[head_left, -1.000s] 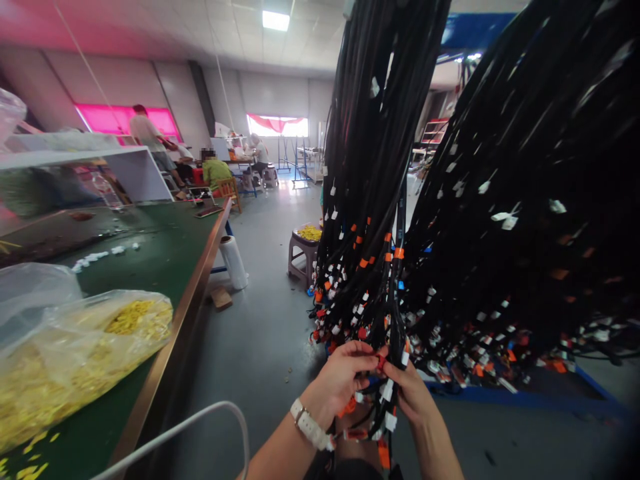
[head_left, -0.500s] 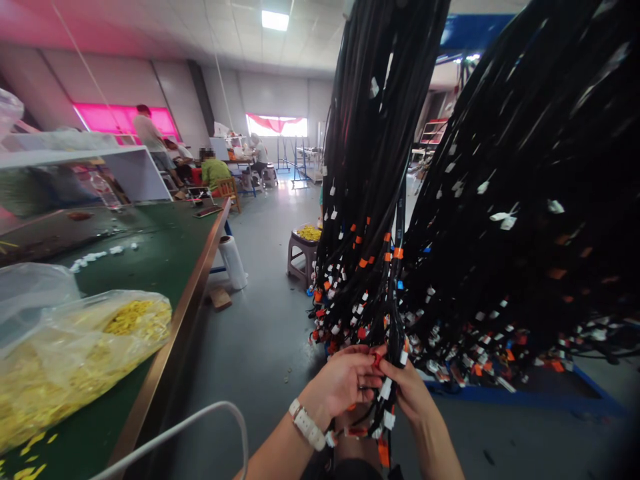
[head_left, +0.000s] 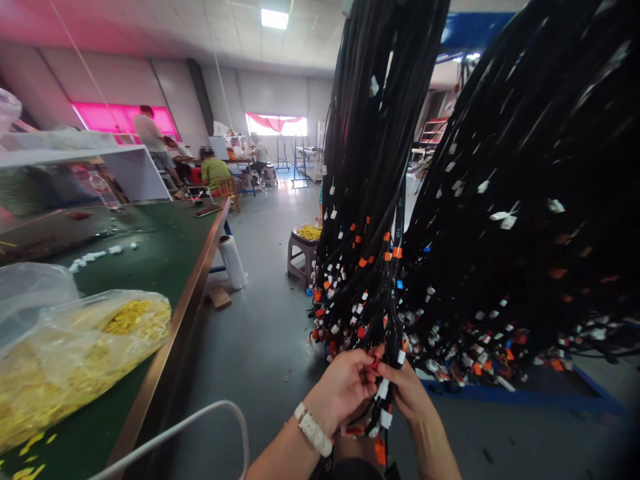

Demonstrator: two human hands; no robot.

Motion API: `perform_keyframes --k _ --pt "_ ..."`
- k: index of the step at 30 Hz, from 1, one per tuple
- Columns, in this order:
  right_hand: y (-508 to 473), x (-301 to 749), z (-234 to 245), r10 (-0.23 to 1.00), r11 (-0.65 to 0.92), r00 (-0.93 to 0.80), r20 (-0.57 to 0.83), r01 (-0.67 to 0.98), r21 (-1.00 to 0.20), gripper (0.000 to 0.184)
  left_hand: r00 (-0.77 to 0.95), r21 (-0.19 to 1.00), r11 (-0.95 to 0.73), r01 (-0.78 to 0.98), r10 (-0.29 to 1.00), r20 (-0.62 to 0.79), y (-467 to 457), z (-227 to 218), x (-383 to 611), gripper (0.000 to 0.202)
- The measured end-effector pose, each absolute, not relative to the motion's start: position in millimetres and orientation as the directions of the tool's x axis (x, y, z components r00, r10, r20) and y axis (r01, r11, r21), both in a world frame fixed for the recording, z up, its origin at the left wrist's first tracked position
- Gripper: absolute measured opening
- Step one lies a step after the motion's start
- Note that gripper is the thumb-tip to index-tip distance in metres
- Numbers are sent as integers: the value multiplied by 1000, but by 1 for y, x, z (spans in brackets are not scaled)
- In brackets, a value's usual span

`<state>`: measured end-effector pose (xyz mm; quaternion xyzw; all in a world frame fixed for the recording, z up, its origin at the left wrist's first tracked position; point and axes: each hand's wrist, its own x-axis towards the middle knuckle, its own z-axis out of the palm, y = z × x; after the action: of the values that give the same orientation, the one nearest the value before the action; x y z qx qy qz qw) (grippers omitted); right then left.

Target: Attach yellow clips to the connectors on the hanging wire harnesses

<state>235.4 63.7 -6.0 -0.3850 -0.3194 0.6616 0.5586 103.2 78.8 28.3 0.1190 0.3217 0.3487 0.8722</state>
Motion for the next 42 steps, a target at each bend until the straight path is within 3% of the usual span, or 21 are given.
perform_keyframes --k 15,24,29,42 --pt "63 237 -8 982 -190 -118 -151 -515 -836 30 505 447 689 -570 723 -471 77 27 107 13" --pt "64 237 -6 988 -155 -60 -144 -472 -868 31 547 451 695 -560 719 -429 70 32 101 27" --pt "64 236 -5 989 -146 -59 -134 -466 -872 30 468 496 643 -583 765 -442 71 30 104 23" --pt "65 232 -6 983 -178 -125 -132 -508 -843 32 408 472 613 -633 783 -470 73 29 110 12"
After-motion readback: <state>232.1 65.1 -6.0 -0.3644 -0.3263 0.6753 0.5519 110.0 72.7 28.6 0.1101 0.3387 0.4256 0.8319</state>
